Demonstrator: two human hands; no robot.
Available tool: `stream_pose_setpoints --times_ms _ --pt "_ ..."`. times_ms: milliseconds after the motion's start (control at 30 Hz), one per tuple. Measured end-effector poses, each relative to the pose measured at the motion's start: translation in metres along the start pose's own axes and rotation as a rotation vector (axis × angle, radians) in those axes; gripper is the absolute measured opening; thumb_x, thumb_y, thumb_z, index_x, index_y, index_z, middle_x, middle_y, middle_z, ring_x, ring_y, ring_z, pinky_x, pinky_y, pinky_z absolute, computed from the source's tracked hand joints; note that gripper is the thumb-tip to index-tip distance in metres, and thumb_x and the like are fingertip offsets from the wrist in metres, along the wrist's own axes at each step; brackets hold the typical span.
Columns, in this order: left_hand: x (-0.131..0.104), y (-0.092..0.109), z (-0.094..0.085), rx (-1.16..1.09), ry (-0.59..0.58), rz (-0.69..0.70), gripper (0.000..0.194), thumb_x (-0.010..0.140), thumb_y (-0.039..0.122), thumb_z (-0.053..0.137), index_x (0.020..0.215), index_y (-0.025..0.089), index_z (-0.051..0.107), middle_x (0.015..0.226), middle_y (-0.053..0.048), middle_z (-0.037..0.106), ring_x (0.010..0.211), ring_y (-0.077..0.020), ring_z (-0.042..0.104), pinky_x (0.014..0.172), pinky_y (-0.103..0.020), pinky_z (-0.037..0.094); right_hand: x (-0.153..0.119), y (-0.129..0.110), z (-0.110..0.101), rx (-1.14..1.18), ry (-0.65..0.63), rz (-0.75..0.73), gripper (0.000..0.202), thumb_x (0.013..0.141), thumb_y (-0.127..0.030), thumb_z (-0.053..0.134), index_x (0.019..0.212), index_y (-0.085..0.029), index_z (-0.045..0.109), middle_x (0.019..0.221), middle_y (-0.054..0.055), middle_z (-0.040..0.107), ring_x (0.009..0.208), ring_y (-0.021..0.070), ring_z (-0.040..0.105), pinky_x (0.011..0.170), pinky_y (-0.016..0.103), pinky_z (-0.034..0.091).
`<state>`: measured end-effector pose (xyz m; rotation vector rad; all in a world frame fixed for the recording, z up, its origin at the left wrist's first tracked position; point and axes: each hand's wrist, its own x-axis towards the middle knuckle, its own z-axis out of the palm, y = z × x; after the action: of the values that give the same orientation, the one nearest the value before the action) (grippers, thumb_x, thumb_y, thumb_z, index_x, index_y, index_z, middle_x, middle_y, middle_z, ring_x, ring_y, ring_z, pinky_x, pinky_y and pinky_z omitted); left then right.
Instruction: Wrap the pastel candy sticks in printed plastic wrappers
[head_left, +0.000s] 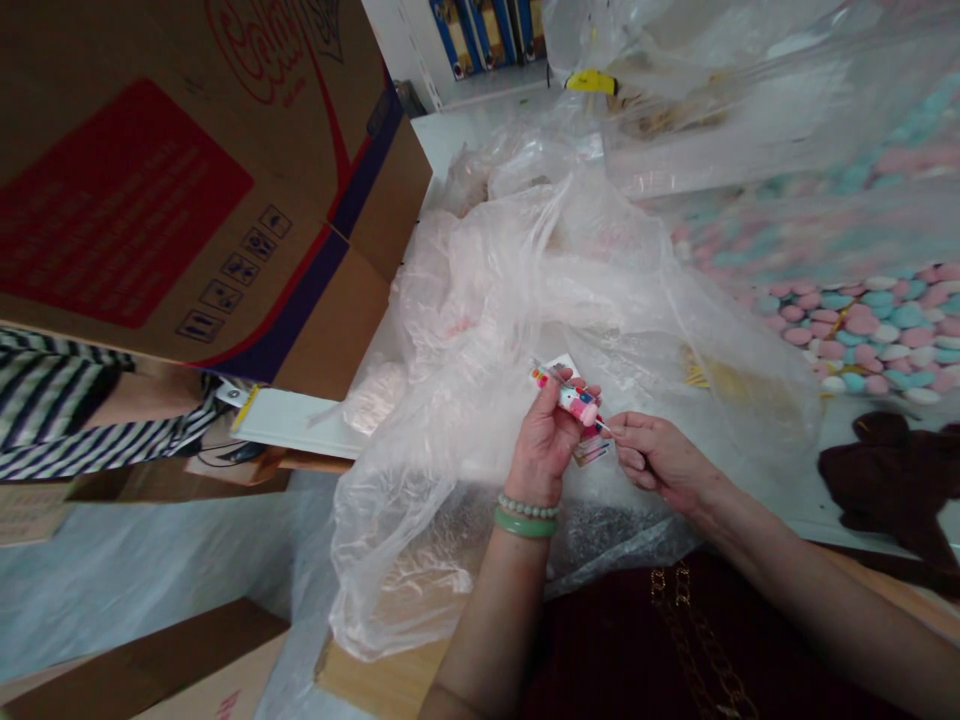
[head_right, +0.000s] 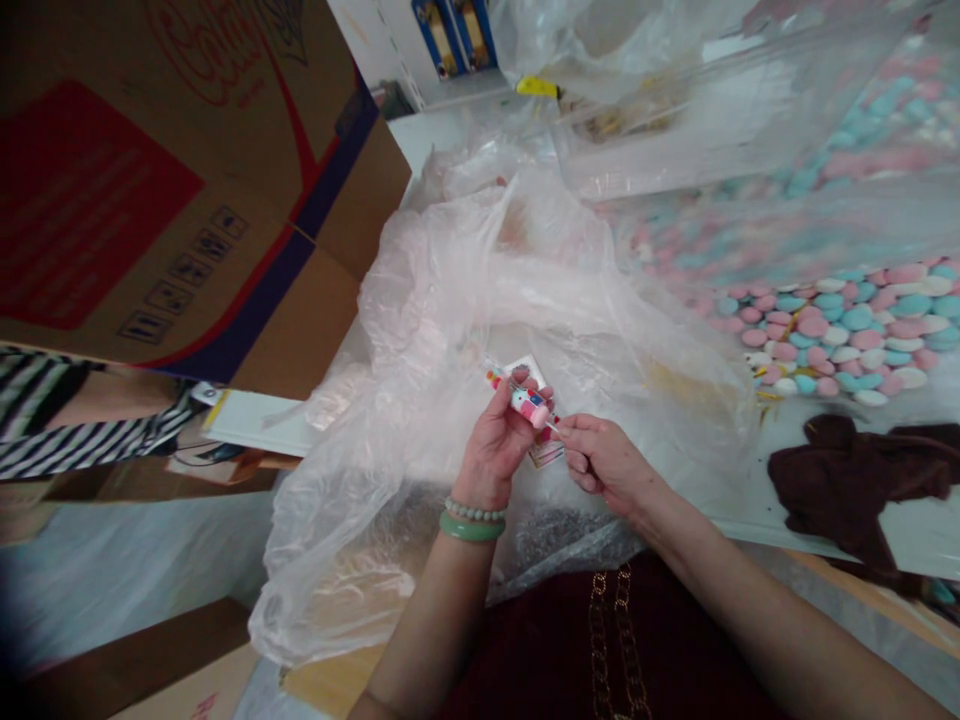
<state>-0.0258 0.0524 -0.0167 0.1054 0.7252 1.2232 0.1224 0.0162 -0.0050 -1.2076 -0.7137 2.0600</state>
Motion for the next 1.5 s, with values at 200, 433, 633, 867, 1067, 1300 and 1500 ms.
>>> stream_pose_setpoints --times_ms 200,433,633,867,1067,1300,1500 --pt "-0.001 -0.010 0.006 -0.010 0.096 0.029 0.018 0.082 0.035 0.063 0.087 0.018 0.058 0.073 0.000 0.060 0.070 -0.0140 0.063 0.077 -0.032 0.049 -0.001 0.007 0.007 -0.407 0.196 -0.232 0.020 0.075 -0.039 0.060 0.068 -0.020 0.061 0.047 -0.006 0.043 0.042 0.0081 0.036 0.040 0.021 0.026" --pt "0.003 0.009 -0.003 -0.088 0.019 0.014 0.037 0.084 0.054 0.050 0.094 0.020 0.058 0.092 -0.004 0.062 0.083 -0.0197 0.063 0.077 -0.038 0.049 0.000 0.006 0.004 -0.144 0.077 -0.045 0.023 0.074 -0.040 0.063 0.073 -0.018 0.059 0.043 -0.009 0.035 0.038 0.0058 0.025 0.036 0.019 0.015" --pt "0.011 0.013 -0.003 -0.100 0.102 0.088 0.013 0.086 0.031 0.055 0.083 0.019 0.056 0.076 0.000 0.058 0.069 -0.0130 0.060 0.074 -0.032 0.048 0.001 0.010 0.005 -0.135 0.098 -0.058 0.024 0.072 -0.041 0.064 0.069 -0.018 0.057 0.042 -0.009 0.036 0.037 0.0061 0.026 0.035 0.019 0.016" --pt "0.012 0.001 0.009 -0.097 0.210 0.140 0.026 0.091 0.029 0.043 0.069 0.017 0.051 0.059 0.003 0.049 0.054 -0.0104 0.052 0.069 -0.029 0.048 0.007 0.012 0.015 -0.181 0.177 -0.124 0.024 0.071 -0.041 0.063 0.064 -0.019 0.056 0.042 -0.008 0.037 0.037 0.0067 0.028 0.035 0.021 0.018" --pt "0.017 0.002 0.009 -0.098 0.288 0.137 0.025 0.091 0.027 0.046 0.069 0.017 0.051 0.057 0.004 0.047 0.053 -0.0090 0.051 0.073 -0.028 0.049 0.019 0.015 0.022 -0.201 0.171 -0.185 0.023 0.071 -0.039 0.063 0.061 -0.019 0.056 0.042 -0.008 0.038 0.037 0.0070 0.030 0.036 0.022 0.019" --pt "0.009 -0.005 0.004 -0.092 0.068 -0.049 0.038 0.087 0.052 0.047 0.086 0.016 0.059 0.084 -0.006 0.063 0.081 -0.0198 0.063 0.078 -0.037 0.050 0.023 0.007 0.015 0.051 0.108 -0.089 0.020 0.072 -0.035 0.064 0.074 -0.017 0.057 0.042 -0.010 0.034 0.034 0.0040 0.022 0.033 0.018 0.013" --pt "0.006 -0.016 0.003 -0.042 0.073 -0.065 0.035 0.090 0.045 0.044 0.088 0.014 0.058 0.077 -0.005 0.059 0.072 -0.0143 0.059 0.074 -0.029 0.048 0.025 0.009 0.013 0.103 0.082 -0.070 0.020 0.070 -0.033 0.065 0.072 -0.017 0.055 0.042 -0.011 0.033 0.033 0.0033 0.022 0.031 0.017 0.014"
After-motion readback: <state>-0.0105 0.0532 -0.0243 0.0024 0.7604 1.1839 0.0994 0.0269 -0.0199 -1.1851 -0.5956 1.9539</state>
